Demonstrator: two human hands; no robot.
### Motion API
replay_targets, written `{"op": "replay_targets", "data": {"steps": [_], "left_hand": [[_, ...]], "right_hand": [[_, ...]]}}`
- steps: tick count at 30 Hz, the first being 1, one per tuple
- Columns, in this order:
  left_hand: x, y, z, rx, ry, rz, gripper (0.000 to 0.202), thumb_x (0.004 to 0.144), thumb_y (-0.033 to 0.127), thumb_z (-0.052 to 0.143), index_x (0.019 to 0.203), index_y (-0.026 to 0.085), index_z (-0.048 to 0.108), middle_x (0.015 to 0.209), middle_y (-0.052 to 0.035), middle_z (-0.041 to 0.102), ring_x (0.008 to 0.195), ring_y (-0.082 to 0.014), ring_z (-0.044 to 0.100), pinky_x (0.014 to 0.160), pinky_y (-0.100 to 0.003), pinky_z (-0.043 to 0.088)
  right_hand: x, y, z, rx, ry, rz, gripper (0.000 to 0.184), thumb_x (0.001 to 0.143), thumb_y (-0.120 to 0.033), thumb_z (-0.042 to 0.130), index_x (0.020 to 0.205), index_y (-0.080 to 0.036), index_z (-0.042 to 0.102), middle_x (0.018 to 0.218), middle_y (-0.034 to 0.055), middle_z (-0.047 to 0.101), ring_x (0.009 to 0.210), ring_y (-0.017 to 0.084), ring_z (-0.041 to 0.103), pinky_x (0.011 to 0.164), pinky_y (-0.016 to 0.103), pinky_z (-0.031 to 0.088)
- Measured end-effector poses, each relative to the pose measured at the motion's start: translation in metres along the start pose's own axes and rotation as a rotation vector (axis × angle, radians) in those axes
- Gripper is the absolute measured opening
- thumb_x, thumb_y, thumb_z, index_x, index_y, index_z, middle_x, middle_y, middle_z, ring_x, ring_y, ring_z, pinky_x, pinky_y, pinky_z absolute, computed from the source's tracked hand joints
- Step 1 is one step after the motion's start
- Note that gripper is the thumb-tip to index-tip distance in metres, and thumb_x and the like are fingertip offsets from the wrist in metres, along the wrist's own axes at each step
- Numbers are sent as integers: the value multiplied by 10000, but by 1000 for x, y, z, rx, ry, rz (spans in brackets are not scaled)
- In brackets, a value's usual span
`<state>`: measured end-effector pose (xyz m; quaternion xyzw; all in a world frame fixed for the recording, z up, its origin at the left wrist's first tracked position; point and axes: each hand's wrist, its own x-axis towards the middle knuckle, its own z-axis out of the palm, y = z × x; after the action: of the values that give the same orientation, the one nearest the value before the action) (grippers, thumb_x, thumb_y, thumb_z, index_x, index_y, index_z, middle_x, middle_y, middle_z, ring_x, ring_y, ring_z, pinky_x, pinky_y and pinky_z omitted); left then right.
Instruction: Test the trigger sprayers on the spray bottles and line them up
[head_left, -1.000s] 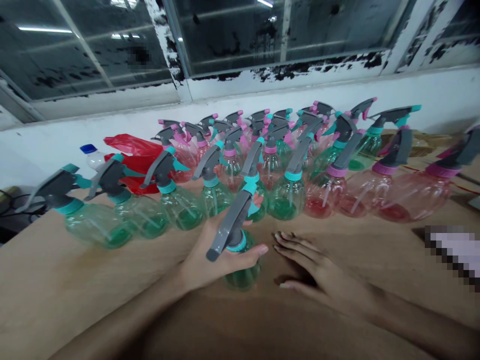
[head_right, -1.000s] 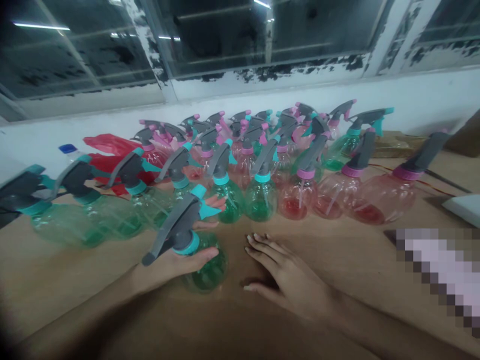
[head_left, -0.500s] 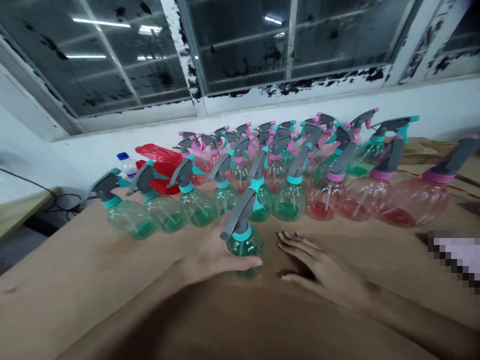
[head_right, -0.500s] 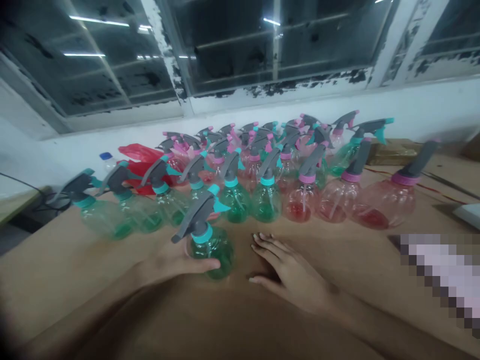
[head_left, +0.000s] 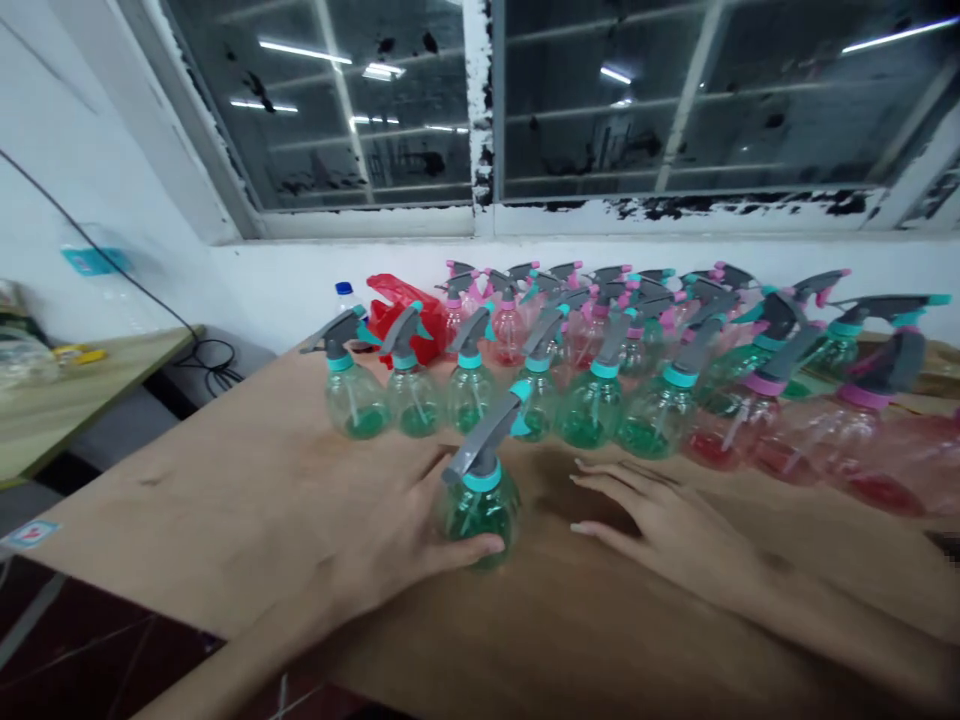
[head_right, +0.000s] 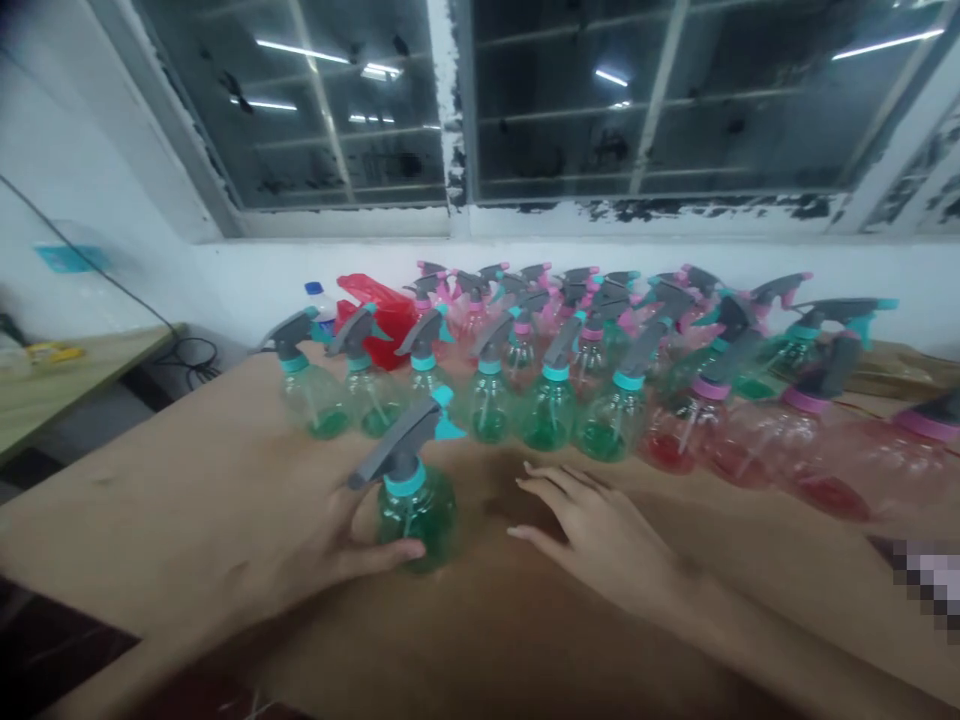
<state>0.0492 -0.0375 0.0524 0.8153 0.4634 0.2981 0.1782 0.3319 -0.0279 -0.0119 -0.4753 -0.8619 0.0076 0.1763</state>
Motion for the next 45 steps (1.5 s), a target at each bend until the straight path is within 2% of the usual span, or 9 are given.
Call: {"op": "replay_targets", "data": {"steps": [4,8,10,16,21,27,34,41,45], "left_hand": [[-44,-46,-38,187,-6,-179,522,723,509,664,1164,271,517,1301,-70,516,1076,-327,573,973,-524,425],[-74,-95,-71,133,216,-287,535,687,522,683,1107,233,520,1074,-72,622,997,-318,606,860,-508,510],[-80,-116,-84,28,305,-323,538,698,476,686,1140,242,488,1134,-69,596,1040,-296,591,893,-495,502],[-67,-169,-112,-88,456,-302,530,708,393,688,1162,242,458,1223,-80,537,1135,-287,536,946,-503,460],[-38,-207,-121,-132,492,-262,520,714,398,673,1163,221,478,1229,-97,555,1170,-285,520,951,-460,456],[-6,-228,-118,-167,496,-225,582,681,427,695,1166,192,474,1249,-127,550,1182,-312,502,961,-481,428],[11,-241,-111,-180,484,-181,640,694,454,687,1219,182,443,1294,-145,525,1217,-327,474,986,-495,404],[14,-245,-107,-147,480,-151,665,725,471,669,1277,190,428,1327,-144,511,1231,-330,466,993,-482,413],[10,-244,-108,-93,486,-149,772,707,470,698,1355,246,344,1419,-124,427,1293,-336,396,1035,-515,361]], "right_hand": [[46,-42,-6,56,25,-93,405,886,-493,466,1162,-222,585,1176,59,642,1042,246,615,862,414,506],[99,-90,-3,190,38,-150,360,869,-475,505,1122,-240,605,1063,31,678,867,214,660,734,355,529],[128,-111,1,260,55,-164,359,867,-456,515,1121,-220,607,1073,49,675,834,209,662,712,347,526],[197,-149,27,310,169,-155,448,838,-387,550,1231,-171,546,1209,112,614,1063,275,581,880,431,469],[227,-160,45,316,181,-86,512,823,-381,550,1274,-144,501,1221,162,592,1063,319,573,858,474,458],[248,-170,49,318,156,16,585,798,-428,565,1268,-89,487,1043,188,648,938,328,614,768,444,460],[256,-177,55,342,98,77,647,812,-470,550,1277,-31,450,780,127,649,653,239,616,581,345,433],[259,-178,59,333,79,68,580,849,-459,512,1198,3,498,871,169,640,547,170,575,534,316,412],[260,-176,58,319,80,55,500,839,-441,523,1094,-14,569,806,155,638,539,171,575,531,321,410]]}}
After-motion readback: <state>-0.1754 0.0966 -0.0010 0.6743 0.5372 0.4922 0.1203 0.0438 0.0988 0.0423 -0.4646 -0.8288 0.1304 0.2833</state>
